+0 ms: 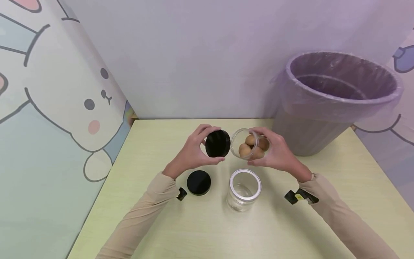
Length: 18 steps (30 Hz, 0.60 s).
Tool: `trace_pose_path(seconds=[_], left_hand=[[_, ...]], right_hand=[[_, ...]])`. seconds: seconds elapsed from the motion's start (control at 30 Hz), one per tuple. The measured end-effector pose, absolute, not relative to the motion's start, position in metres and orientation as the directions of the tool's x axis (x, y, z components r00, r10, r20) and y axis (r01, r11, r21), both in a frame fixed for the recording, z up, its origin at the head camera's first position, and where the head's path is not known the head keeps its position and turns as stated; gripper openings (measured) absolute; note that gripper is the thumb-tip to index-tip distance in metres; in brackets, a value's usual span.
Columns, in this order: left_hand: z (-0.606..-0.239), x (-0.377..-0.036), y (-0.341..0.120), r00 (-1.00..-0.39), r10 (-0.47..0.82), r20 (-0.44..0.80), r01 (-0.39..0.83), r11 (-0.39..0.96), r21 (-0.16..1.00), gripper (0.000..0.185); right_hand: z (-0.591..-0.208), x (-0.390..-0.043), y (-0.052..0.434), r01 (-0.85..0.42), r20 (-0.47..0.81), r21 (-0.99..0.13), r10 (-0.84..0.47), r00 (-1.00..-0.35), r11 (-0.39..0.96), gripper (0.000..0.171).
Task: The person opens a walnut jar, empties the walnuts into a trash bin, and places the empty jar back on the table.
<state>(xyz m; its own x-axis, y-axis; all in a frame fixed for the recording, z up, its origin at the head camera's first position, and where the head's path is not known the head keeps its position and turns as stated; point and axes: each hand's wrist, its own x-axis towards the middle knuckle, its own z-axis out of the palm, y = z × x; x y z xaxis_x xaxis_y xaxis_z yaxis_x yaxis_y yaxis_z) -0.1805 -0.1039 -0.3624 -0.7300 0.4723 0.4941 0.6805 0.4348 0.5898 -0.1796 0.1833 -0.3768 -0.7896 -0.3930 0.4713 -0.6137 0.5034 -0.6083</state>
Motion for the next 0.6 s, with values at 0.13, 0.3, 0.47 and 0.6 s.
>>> trace_pose_path(seconds=[0.13, 0.3, 0.47, 0.6], left_hand=[[-0.367, -0.182, -0.108, -0.743, 0.469, 0.477, 0.666, 0.452, 0.593, 0.078], [-0.371, -0.181, -0.113, -0.765, 0.464, 0.447, 0.641, 0.477, 0.601, 0.078], [-0.375, -0.18, -0.117, -0.785, 0.458, 0.418, 0.616, 0.502, 0.607, 0.079], [-0.379, -0.18, -0.12, -0.799, 0.451, 0.397, 0.598, 0.528, 0.604, 0.079]], right_hand=[[-0.376, -0.18, 0.184, -0.604, 0.464, -0.616, -0.387, -0.797, 0.505, 0.091], [-0.376, -0.178, 0.185, -0.594, 0.449, -0.626, -0.389, -0.804, 0.506, 0.091], [-0.376, -0.176, 0.186, -0.585, 0.439, -0.627, -0.386, -0.811, 0.515, 0.092], [-0.377, -0.176, 0.187, -0.582, 0.439, -0.627, -0.382, -0.813, 0.518, 0.093]])
